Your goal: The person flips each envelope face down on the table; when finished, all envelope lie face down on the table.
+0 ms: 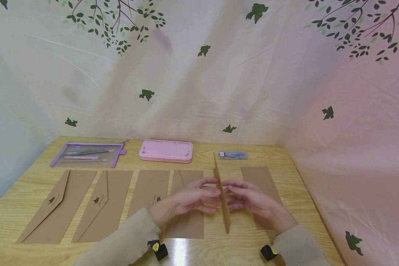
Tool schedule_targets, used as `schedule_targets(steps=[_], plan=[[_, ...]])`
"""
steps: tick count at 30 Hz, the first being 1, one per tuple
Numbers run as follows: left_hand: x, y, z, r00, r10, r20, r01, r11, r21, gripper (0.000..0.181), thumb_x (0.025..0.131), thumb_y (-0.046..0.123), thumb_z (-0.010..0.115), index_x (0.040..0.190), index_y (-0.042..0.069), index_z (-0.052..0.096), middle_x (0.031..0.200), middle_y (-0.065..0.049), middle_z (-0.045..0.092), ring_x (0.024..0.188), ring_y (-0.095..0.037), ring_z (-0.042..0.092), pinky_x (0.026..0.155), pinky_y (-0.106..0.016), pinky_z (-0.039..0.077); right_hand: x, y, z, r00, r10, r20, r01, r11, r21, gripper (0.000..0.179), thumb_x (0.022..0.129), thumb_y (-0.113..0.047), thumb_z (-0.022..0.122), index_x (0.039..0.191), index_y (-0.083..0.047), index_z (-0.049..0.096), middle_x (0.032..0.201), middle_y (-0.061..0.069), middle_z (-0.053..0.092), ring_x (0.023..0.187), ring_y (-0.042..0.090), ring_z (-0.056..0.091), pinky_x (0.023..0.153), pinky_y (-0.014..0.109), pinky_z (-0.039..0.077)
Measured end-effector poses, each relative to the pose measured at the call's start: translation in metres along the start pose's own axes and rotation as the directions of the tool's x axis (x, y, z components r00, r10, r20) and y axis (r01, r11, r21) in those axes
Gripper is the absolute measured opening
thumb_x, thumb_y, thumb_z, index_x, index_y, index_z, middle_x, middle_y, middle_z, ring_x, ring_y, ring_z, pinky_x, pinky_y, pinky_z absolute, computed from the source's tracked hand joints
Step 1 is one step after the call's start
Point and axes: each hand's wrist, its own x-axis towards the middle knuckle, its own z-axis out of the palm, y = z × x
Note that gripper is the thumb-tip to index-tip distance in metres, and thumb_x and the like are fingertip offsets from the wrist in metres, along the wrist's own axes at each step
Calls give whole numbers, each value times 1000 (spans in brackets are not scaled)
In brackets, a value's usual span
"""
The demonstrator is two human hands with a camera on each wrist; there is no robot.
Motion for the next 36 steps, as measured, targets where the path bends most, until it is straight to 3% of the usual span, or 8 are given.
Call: schedule_targets(steps=[5,12,24,30,36], plan=[[-4,1,-5,1000,12,-14,-12,1000,2,65,96,13,67,152,2,35,116,-19,67,105,-34,68,89,-51,59,1,1,5,1000,26,15,-26,999,26,37,111,-12,40,146,-5,50,128,7,63,113,26,64,101,44,52],[-9,4,-13,999,8,-35,-8,1000,-18,67,97,12,67,153,0,33,120,-22,65,106,-36,68,88,-49,59,2,3,8,999,41,-9,-41,999,31,33,110,-13,44,141,-8,56,124,6,63,107,23,64,100,43,53],[-14,4,-24,999,-1,-32,-1,998,-62,63,98,6,62,152,-4,32,119,-25,67,95,-29,70,84,-42,61,-6,13,-3,995,88,-44,-88,996,8,34,109,-14,46,141,-3,55,122,6,63,104,21,64,97,39,55],[-14,2,-24,1000,-5,-29,3,997,-73,63,98,3,61,152,-6,30,120,-24,65,105,-35,67,87,-48,60,-12,14,-8,994,88,-63,-88,996,-3,40,110,-15,44,145,3,47,125,7,64,107,23,65,99,41,54],[-14,1,-23,999,-16,-34,14,999,-48,64,99,5,61,152,-9,28,130,-29,58,118,-43,60,91,-54,56,-19,14,-14,993,87,-80,-88,996,-3,47,110,-14,44,150,10,36,128,10,64,110,25,65,100,43,54]])
